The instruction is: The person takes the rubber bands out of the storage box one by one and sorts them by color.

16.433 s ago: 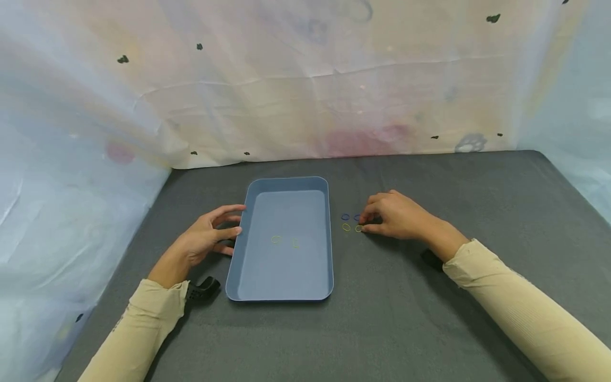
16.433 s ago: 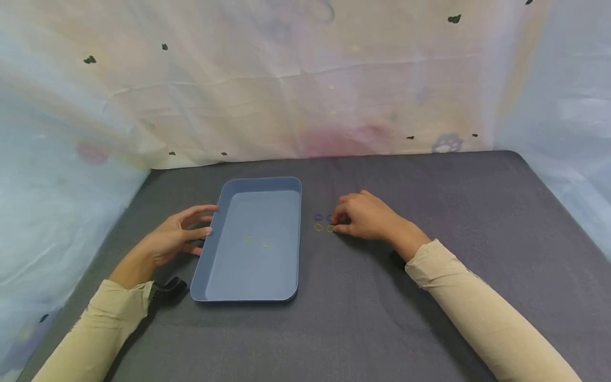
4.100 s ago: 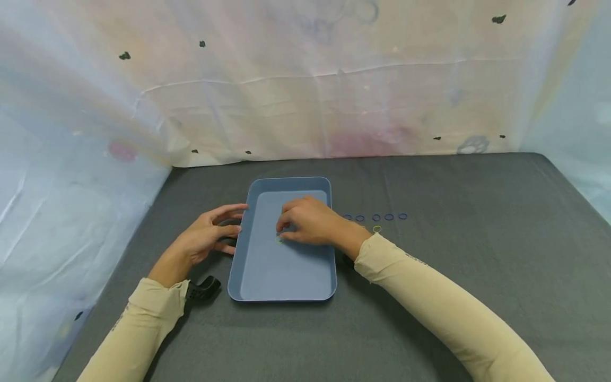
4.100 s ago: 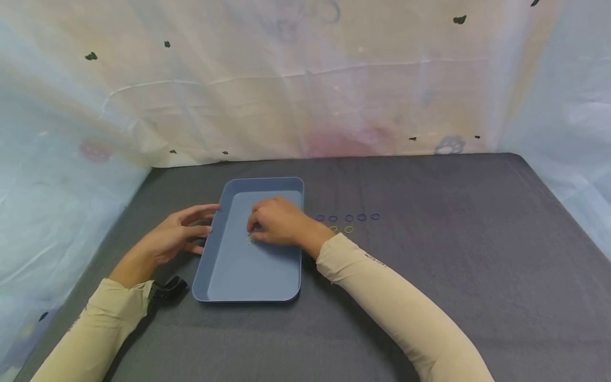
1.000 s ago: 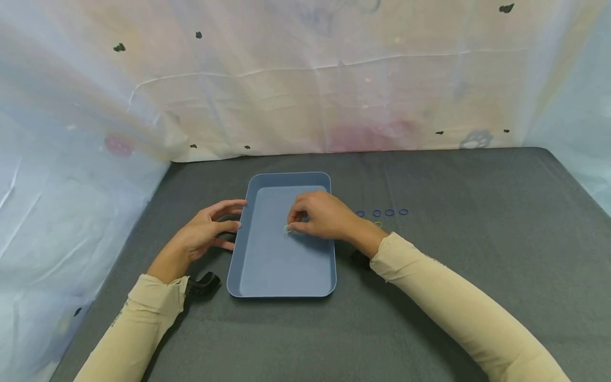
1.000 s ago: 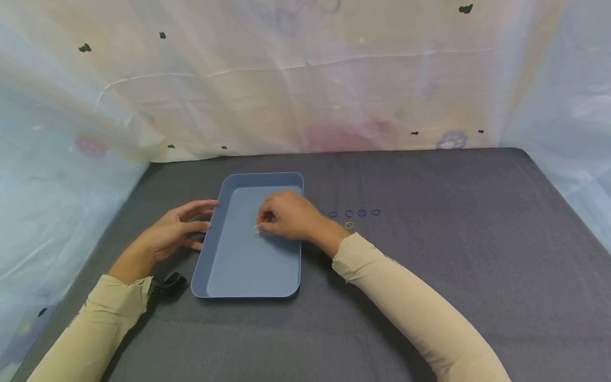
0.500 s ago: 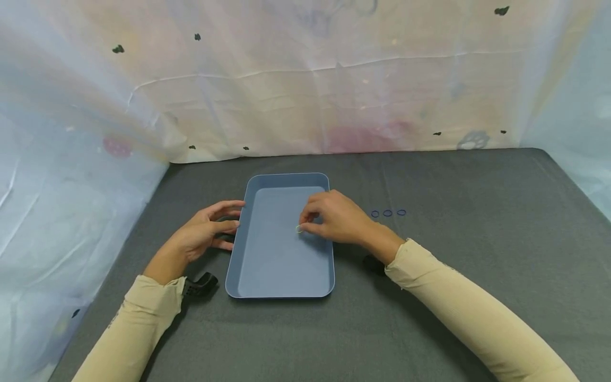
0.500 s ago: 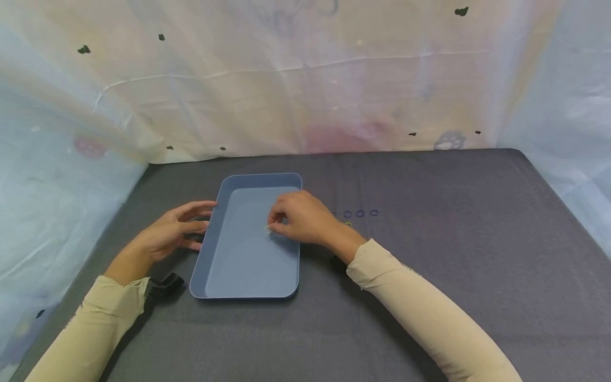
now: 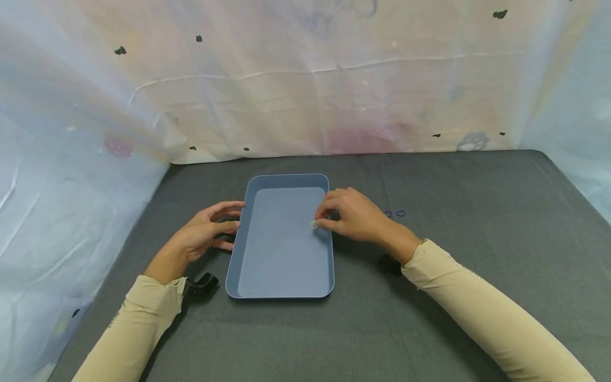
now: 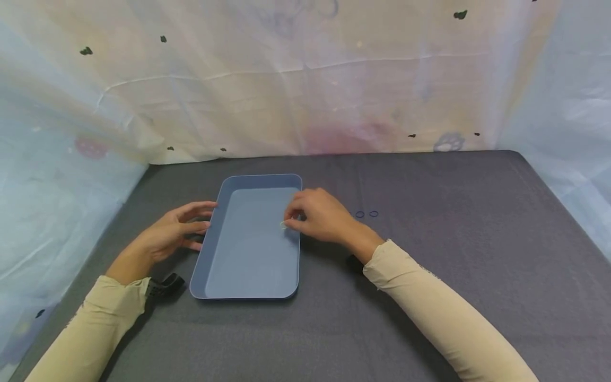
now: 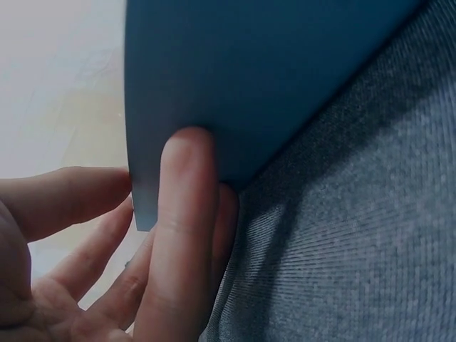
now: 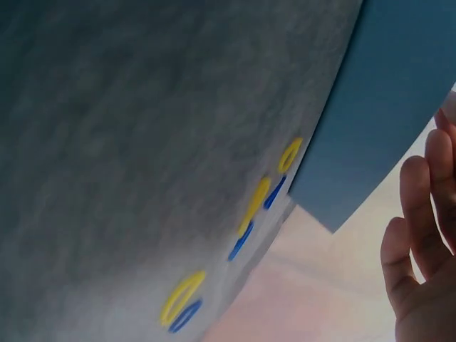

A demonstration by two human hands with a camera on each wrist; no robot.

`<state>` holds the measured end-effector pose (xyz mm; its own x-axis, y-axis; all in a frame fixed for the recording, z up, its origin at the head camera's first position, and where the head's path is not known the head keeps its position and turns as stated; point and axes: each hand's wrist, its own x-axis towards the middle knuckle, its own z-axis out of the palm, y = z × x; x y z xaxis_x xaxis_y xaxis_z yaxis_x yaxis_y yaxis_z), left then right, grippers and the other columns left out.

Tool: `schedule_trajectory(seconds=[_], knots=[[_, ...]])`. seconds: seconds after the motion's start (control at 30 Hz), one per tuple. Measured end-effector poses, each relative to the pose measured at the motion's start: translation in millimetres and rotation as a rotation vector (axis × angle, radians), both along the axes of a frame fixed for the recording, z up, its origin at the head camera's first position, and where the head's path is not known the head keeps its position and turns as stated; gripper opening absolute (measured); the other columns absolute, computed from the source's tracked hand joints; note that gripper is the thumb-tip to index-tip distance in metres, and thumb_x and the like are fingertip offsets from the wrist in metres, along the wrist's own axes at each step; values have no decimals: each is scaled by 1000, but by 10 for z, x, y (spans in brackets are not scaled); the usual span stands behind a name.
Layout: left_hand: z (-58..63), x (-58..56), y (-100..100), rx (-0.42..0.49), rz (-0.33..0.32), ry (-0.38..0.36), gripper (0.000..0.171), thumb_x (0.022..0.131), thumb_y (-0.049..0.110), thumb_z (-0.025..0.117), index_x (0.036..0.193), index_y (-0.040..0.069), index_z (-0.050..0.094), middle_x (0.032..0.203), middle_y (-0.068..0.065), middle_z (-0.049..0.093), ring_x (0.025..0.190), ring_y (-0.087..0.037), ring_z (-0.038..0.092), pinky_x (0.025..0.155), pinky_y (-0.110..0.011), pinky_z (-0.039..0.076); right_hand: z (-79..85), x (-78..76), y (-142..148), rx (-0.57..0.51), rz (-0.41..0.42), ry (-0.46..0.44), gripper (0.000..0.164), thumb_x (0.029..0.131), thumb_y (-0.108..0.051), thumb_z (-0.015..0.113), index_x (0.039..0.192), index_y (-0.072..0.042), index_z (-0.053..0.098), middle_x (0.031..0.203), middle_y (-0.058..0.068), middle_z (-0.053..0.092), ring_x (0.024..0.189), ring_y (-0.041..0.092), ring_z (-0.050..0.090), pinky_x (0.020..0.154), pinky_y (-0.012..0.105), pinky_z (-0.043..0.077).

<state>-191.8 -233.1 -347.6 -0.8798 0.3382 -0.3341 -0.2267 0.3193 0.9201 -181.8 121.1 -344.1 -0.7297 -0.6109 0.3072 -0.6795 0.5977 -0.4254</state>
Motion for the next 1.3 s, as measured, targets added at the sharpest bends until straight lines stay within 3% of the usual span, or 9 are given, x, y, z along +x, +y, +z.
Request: schedule_trajectory(seconds=[0.6,1.3], knots=[[-27,-9,-39,16,-3,3,65,96,25,68,154,19,36,158,-16,29,136,-45,38,80,-42,62,41,-3,355,9,-60,-8,4,90,-28,76,91,-24,77,89,-10,67,82,17,62,80,35,46],[-38,-26,-37,-4,-18,17,64,97,25,66,153,18,37,157,-16,30,133,-43,42,81,-43,61,-59,13,786,81,-125,12,6,89,-27,76,89,-21,78,89,-9,68,81,14,61,75,34,47]])
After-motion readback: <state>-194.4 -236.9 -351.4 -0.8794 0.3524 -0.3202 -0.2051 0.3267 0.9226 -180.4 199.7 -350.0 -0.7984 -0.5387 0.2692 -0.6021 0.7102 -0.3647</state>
